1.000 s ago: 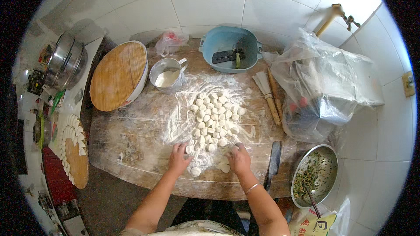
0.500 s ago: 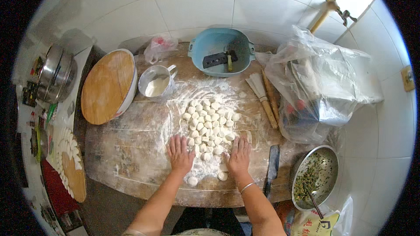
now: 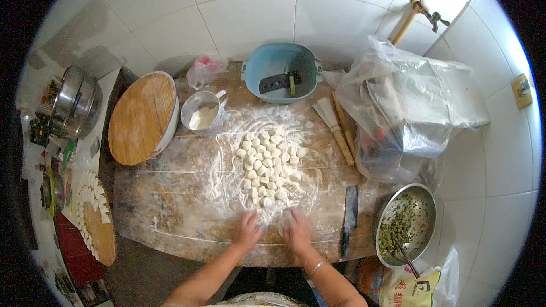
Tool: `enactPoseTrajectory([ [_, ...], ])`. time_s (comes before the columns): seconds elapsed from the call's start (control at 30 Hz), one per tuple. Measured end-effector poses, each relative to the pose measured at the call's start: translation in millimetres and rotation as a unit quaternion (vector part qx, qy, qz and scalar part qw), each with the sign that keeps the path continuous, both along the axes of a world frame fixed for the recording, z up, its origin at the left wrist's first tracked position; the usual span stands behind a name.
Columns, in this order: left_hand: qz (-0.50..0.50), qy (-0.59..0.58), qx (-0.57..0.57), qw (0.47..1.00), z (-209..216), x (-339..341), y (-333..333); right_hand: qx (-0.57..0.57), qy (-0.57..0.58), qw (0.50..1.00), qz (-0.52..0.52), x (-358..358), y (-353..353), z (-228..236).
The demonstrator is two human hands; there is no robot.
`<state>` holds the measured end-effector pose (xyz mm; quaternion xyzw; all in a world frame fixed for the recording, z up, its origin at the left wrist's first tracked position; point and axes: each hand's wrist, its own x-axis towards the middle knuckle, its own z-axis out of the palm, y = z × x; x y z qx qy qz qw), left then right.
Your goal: The person rolls pieces of dough into long cylinders on a floured board and cuts them into small pieces using a cleaver. They place some dough into a bowl and cover it with a board before dusting the cut pieces with flour by hand.
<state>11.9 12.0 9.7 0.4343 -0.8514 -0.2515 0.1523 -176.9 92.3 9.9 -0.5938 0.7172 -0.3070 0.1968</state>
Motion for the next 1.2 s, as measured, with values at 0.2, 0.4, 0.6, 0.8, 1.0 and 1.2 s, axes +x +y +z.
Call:
enactPoseTrajectory([
  [0.2,0.064,-0.015,-0.003,0.998,-5,-52,-34,0.06,0.042,0.997,-0.021,-13,-80,0],
  [0.4,0.137,-0.049,-0.007,0.989,-21,49,-59,0.1,0.106,0.982,-0.117,-60,-49,7],
  [0.6,0.088,-0.119,-0.018,0.989,16,28,-84,0.074,0.197,0.975,-0.076,-52,-70,13],
  [0.8,0.084,-0.186,0.013,0.979,-8,18,-94,0.071,0.145,0.984,-0.073,-53,-75,-18],
  [1.0,0.036,-0.027,0.018,0.999,-31,52,-39,0.005,0.029,0.996,-0.082,-25,-18,-32],
  [1.2,0.11,0.004,0.083,0.991,-9,2,-33,-0.043,0.019,0.995,-0.087,-20,-67,10],
])
